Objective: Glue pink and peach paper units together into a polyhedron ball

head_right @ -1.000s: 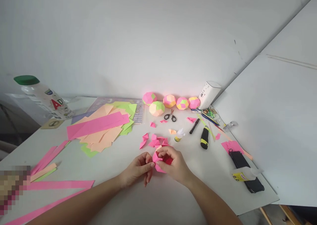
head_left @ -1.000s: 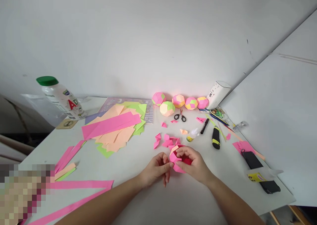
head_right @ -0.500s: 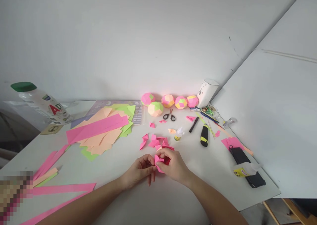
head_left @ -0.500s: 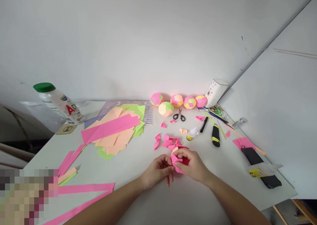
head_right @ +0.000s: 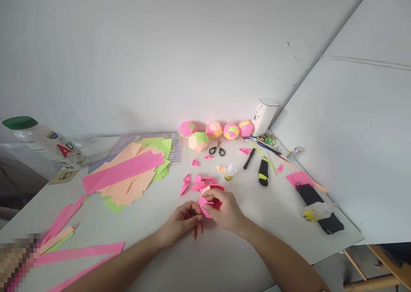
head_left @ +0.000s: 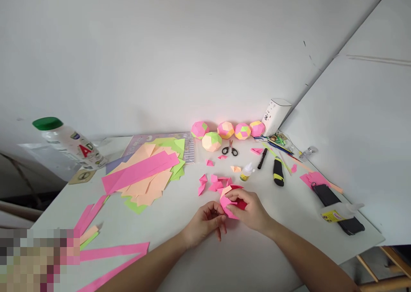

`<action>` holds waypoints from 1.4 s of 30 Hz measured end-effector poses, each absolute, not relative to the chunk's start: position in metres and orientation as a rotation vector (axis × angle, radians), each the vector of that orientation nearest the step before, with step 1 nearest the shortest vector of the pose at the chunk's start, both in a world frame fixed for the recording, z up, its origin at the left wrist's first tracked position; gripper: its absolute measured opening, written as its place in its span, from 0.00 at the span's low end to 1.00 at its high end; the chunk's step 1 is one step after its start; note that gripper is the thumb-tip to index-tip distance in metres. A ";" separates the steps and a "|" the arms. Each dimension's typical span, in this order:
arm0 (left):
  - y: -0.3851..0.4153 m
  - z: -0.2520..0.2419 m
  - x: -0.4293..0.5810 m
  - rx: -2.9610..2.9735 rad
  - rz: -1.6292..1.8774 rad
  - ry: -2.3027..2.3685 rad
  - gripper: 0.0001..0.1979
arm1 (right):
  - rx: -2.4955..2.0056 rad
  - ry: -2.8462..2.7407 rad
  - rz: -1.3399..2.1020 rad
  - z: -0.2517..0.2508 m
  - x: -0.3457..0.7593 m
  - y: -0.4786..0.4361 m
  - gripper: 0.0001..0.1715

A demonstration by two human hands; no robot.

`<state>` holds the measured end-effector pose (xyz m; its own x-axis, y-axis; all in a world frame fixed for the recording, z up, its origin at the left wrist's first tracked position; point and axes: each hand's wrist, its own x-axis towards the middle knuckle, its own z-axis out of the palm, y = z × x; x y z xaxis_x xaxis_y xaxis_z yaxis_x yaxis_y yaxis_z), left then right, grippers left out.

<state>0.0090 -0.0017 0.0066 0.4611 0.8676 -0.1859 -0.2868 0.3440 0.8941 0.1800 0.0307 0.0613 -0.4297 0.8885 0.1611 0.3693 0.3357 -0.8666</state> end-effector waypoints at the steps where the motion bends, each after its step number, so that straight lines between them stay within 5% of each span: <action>1: -0.002 0.007 0.009 0.936 0.861 0.749 0.16 | -1.105 -1.949 1.043 0.062 0.180 0.030 0.09; 18: -0.004 0.012 0.006 0.965 0.858 0.818 0.14 | -1.020 -1.935 1.232 0.067 0.183 0.032 0.16; 24: -0.006 0.012 0.006 0.962 0.840 0.874 0.14 | -0.993 -1.783 1.528 0.064 0.186 0.032 0.09; 42: -0.006 0.008 0.008 0.939 0.863 0.852 0.14 | -0.976 -1.573 1.588 0.055 0.186 0.039 0.08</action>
<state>0.0076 -0.0059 0.0077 0.3980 0.8898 -0.2233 -0.2344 0.3340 0.9130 0.1864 0.0390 0.0545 -0.4812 0.8756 -0.0425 0.0342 -0.0297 -0.9990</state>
